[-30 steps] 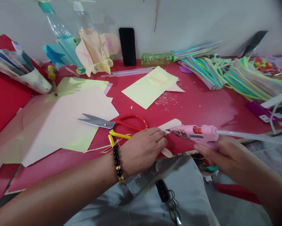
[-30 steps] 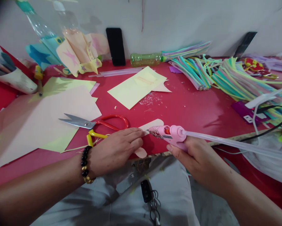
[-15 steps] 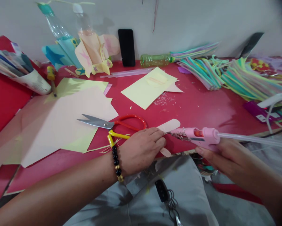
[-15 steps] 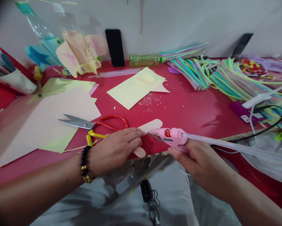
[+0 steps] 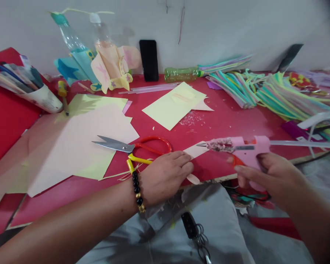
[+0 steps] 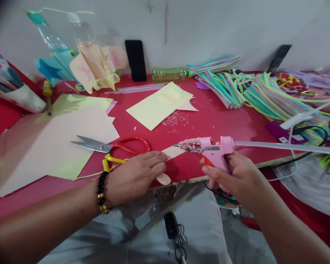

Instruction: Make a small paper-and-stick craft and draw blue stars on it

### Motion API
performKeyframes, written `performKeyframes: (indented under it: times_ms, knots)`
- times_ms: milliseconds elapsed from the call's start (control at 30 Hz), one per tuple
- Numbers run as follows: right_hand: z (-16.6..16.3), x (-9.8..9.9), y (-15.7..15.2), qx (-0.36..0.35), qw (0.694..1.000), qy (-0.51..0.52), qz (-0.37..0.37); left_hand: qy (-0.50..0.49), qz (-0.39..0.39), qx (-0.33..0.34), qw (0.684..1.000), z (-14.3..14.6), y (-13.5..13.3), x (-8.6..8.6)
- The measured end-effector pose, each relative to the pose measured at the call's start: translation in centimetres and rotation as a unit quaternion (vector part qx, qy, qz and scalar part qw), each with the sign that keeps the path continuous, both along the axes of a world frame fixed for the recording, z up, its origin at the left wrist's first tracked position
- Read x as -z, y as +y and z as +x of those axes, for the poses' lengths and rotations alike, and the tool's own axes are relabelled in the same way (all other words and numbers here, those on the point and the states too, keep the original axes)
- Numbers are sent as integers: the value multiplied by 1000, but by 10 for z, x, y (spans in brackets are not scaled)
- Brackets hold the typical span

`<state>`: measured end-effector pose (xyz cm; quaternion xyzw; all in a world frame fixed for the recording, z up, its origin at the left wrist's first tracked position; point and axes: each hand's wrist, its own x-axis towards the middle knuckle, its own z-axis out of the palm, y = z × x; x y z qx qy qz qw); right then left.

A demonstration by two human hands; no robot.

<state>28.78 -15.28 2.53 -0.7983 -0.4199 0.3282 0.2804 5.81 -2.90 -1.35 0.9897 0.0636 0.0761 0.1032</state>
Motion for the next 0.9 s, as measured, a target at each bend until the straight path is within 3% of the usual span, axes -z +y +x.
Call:
performKeyframes:
  times_ms: [267, 400, 600, 800, 900]
  knots:
    - [21, 32, 26, 109, 984, 58, 126, 6, -18, -14, 1000, -1, 0, -4]
    - [19, 40, 33, 107, 978, 81, 162, 6, -27, -26, 999, -2, -1, -4]
    - [16, 41, 54, 41, 984, -114, 133, 1, -21, -28, 999, -2, -2, -5]
    - [27, 44, 78, -29, 942, -325, 79, -4, -32, -46, 998, -2, -3, -6]
    - [24, 40, 70, -30, 924, -360, 128, -13, -58, -86, 994, -3, -3, -8]
